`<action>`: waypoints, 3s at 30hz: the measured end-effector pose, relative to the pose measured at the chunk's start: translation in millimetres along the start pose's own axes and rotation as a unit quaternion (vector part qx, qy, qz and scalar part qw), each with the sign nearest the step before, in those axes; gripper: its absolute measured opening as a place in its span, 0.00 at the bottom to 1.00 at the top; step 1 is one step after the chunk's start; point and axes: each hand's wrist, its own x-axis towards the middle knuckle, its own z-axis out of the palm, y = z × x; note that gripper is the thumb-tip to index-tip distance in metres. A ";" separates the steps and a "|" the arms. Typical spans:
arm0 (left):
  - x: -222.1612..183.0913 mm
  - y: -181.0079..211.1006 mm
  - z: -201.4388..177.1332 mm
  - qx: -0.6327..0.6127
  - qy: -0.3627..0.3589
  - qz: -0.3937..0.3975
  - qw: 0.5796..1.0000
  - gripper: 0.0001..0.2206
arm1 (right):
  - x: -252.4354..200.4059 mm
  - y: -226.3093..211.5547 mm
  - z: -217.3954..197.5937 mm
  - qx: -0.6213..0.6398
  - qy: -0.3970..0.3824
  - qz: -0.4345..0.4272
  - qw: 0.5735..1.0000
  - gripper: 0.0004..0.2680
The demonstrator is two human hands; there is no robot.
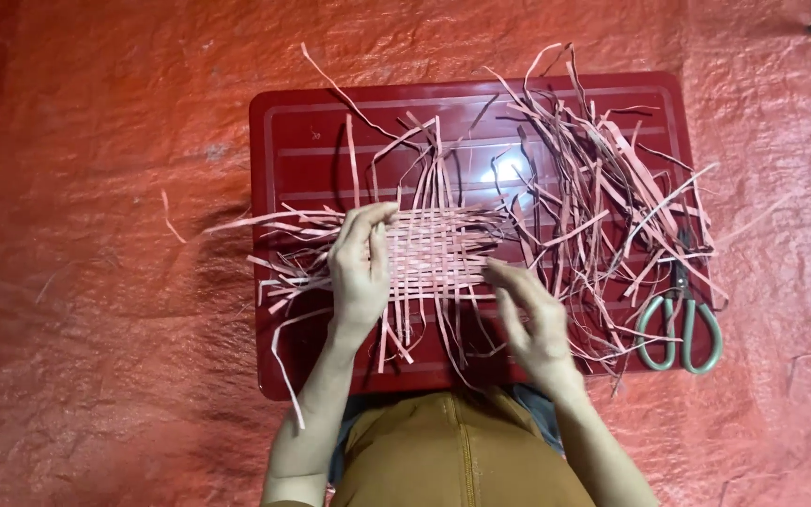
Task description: Weaving thin pink plastic strips together on a red tray to create a woven mat.
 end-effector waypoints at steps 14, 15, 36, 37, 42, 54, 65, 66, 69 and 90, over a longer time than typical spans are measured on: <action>-49.8 -40.0 -36.2 0.401 -0.116 0.127 0.900 0.08 | 32.3 40.3 78.3 -0.282 -0.134 -0.146 0.939 0.19; -50.8 -45.7 -36.8 0.433 -0.122 0.138 0.882 0.08 | 35.7 40.8 80.2 -0.304 -0.127 -0.163 0.930 0.18; -42.1 -82.4 -36.0 0.460 -0.148 0.141 0.864 0.03 | 39.9 80.6 100.7 -0.312 -0.032 -0.189 0.931 0.08; -41.5 -79.8 -35.3 0.461 -0.148 0.141 0.864 0.03 | 41.1 79.7 100.1 -0.311 -0.032 -0.188 0.931 0.08; -33.7 -57.6 -36.0 0.443 -0.138 0.123 0.877 0.04 | 51.0 60.3 96.6 -0.337 -0.082 -0.168 0.923 0.08; -52.0 -56.2 -30.6 0.454 -0.085 0.129 0.877 0.06 | 46.4 73.2 125.0 -0.287 -0.058 -0.204 0.934 0.10; -60.2 -77.4 -21.3 0.460 -0.030 0.152 0.875 0.09 | 48.7 68.7 124.0 -0.268 -0.049 -0.204 0.940 0.13; -60.1 -77.4 -21.1 0.460 -0.023 0.150 0.875 0.10 | 49.1 65.9 123.4 -0.267 -0.050 -0.205 0.940 0.13; -62.2 -81.8 -21.3 0.460 -0.025 0.160 0.873 0.10 | 47.8 74.9 127.3 -0.269 -0.049 -0.205 0.940 0.13; -63.4 -73.9 -22.0 0.491 -0.097 0.122 0.857 0.15 | 46.5 72.3 125.2 -0.287 -0.040 -0.207 0.934 0.14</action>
